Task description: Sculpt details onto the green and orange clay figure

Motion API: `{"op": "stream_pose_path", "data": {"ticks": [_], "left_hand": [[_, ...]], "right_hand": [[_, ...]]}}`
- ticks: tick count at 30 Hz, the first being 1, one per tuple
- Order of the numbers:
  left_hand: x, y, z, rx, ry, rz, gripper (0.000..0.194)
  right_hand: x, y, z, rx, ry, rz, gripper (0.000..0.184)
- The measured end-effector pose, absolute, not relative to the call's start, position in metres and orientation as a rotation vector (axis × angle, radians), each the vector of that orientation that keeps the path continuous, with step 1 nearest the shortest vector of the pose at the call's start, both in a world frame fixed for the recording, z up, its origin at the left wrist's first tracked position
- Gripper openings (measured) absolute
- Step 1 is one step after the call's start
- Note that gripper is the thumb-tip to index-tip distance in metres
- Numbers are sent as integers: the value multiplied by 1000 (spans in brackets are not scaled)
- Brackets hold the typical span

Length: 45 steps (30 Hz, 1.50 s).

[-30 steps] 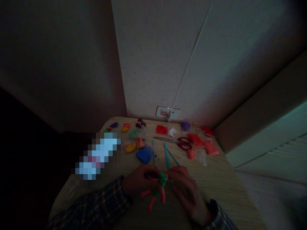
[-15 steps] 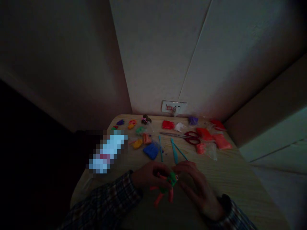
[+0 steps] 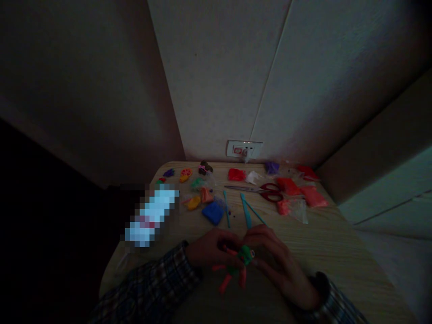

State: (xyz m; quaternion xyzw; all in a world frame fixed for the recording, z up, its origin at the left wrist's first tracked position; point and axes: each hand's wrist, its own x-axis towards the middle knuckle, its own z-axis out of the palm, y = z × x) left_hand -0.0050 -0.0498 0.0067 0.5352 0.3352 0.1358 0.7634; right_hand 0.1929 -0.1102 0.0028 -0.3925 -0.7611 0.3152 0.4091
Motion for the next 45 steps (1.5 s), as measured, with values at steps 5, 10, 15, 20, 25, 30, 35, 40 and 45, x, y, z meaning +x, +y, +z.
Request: {"op": "stream_pose_path", "data": {"ticks": [5,10,15,20,25,30,35,40,45], "left_hand": [[-6,-49,3,1176,732,319,45],[-6,-50,2,1164,713,323,41],[-6,-50,5,1150,716,332,36],[-8,-50,-1,1105,700,365,38],[-9,-50,-9,980,632,459,61],[-10,-47,-8,997,598,452,65],[-17,-45,-3,1067,685,411,71],[-21,-44,2,1107,774,429,64],[-20,-42,2,1104,778,418,66]], "right_hand": [[193,-110,3,-995,-1909,810,18],[192,-109,0,-1002,-1891,830,19],[190,-109,-1,-1009,-1871,872,24],[190,-108,1,-1017,-1838,911,24],[191,-106,3,-1035,-1817,872,21],[192,-106,7,-1088,-1861,790,18],[188,-108,7,-1081,-1925,701,16],[185,-110,4,-1058,-1983,574,26],[185,-112,7,-1059,-2020,484,38]]}}
